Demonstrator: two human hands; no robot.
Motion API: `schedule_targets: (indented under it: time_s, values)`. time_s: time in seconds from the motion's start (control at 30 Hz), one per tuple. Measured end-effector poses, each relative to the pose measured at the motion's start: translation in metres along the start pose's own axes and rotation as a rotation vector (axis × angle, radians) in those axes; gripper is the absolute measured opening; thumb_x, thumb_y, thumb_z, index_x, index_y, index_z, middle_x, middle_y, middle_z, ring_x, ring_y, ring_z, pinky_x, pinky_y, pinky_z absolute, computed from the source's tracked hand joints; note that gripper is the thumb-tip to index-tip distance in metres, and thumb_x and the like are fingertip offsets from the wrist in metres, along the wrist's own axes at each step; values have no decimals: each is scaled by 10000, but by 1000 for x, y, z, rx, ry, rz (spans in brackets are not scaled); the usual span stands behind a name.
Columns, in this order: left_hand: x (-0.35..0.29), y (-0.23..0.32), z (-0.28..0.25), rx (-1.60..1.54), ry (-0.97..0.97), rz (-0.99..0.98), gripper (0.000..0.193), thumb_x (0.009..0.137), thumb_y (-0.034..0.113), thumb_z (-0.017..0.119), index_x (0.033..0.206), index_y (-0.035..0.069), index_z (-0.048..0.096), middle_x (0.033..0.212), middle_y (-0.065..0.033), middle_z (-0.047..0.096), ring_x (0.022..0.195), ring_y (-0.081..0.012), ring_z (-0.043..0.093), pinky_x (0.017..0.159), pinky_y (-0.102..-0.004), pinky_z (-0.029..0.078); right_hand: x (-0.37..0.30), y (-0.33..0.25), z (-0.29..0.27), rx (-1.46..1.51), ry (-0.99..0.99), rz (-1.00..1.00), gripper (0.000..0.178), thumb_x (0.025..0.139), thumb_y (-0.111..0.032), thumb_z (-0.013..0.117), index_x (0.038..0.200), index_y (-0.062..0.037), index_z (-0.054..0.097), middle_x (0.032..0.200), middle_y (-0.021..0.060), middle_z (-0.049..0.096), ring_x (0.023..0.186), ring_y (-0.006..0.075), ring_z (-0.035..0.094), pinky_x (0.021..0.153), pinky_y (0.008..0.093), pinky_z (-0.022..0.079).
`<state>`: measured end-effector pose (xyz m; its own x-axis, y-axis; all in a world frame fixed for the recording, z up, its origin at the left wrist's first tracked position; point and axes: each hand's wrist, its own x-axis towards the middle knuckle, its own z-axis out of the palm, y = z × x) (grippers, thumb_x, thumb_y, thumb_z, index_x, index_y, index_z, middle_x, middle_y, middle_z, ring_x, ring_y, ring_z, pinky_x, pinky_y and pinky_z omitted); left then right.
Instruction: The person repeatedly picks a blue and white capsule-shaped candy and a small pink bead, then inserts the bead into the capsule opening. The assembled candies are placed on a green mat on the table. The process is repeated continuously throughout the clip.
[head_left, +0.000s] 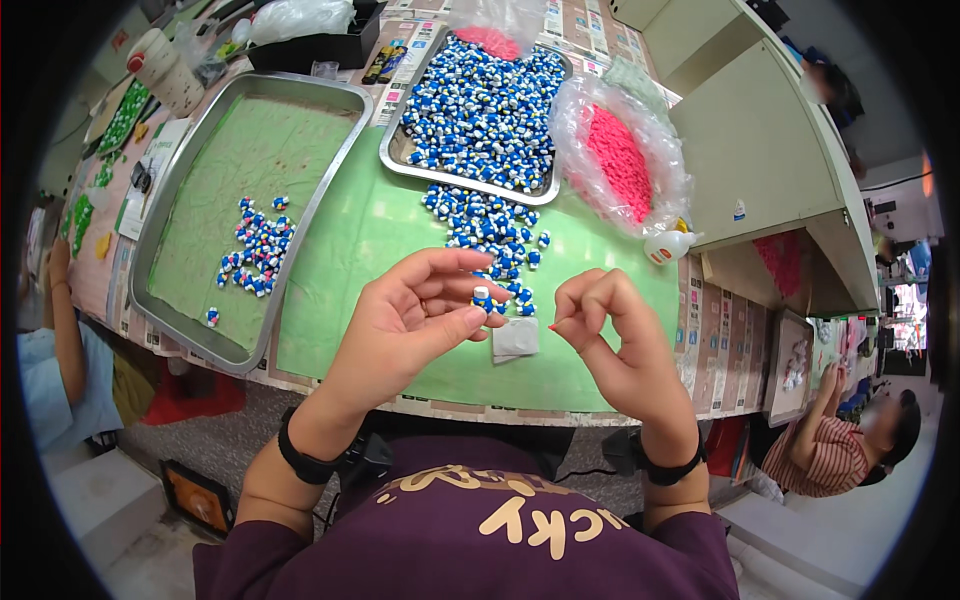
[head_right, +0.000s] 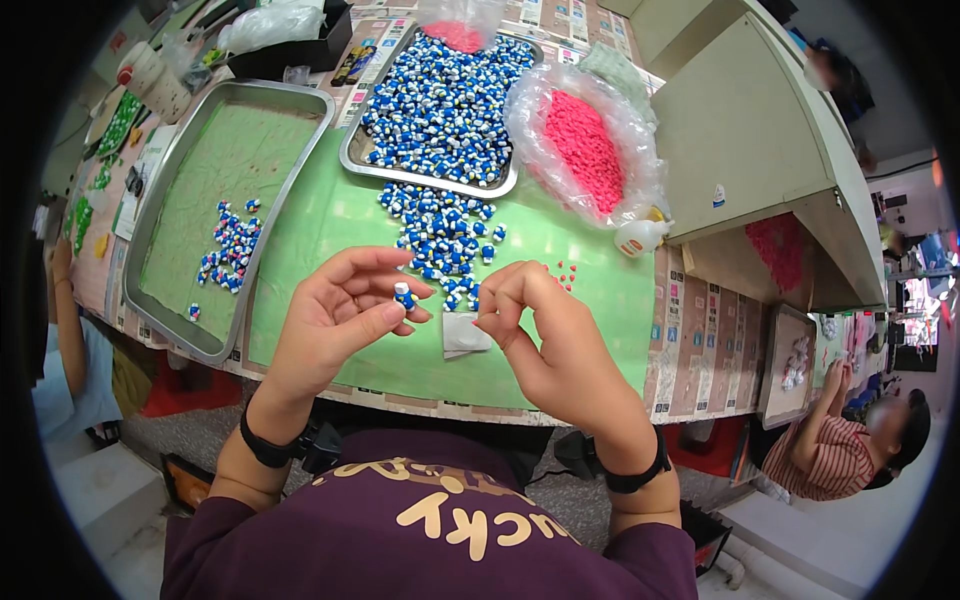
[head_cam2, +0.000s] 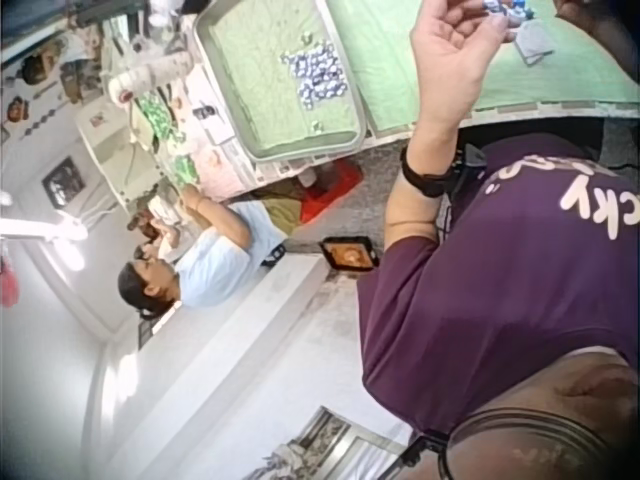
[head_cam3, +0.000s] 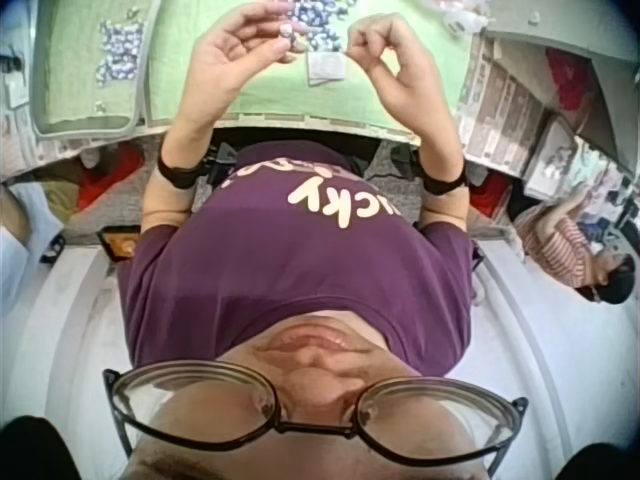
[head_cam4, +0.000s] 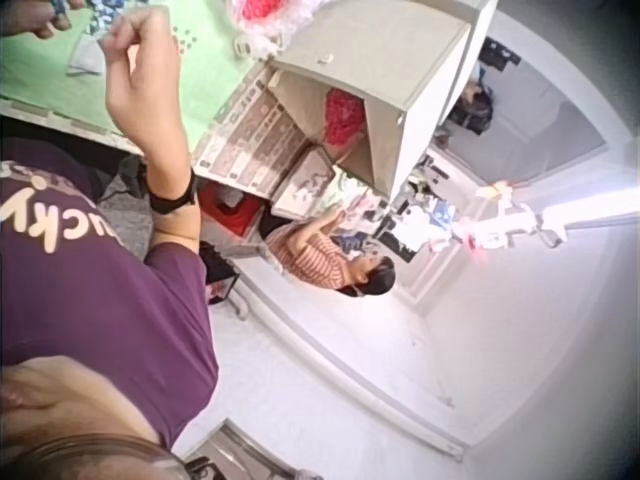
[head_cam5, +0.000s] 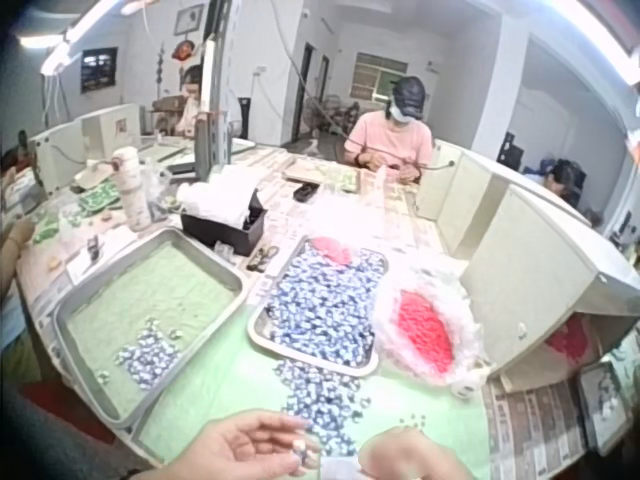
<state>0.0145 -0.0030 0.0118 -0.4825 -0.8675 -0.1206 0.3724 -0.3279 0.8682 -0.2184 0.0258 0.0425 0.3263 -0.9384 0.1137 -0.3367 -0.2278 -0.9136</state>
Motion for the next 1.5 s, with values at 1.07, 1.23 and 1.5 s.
schedule_targets:
  time_s: [1.07,1.23,1.5]
  values:
    - [-3,-6,20,399,36,360,232,831,-69,720,1051,3,732,983,-87,670,868,-140,671,738,-248,574,1,-1,27,81,188,-58,380,834,80,682,928,-106,364,988,75,485,871,133,498,844,283,414]
    - [-4,5,-13,466,224,420,203,861,-106,637,1033,-21,704,986,-94,647,833,-117,611,718,-241,550,-10,17,-13,98,344,-63,301,848,55,693,933,-67,431,948,54,505,847,126,502,790,261,453]
    - [-18,43,-104,1231,816,265,233,875,64,701,1100,16,668,1002,-50,618,778,-121,596,667,-239,495,-41,50,-60,-98,442,177,167,892,-22,682,912,-19,517,891,28,586,836,103,562,800,256,467]
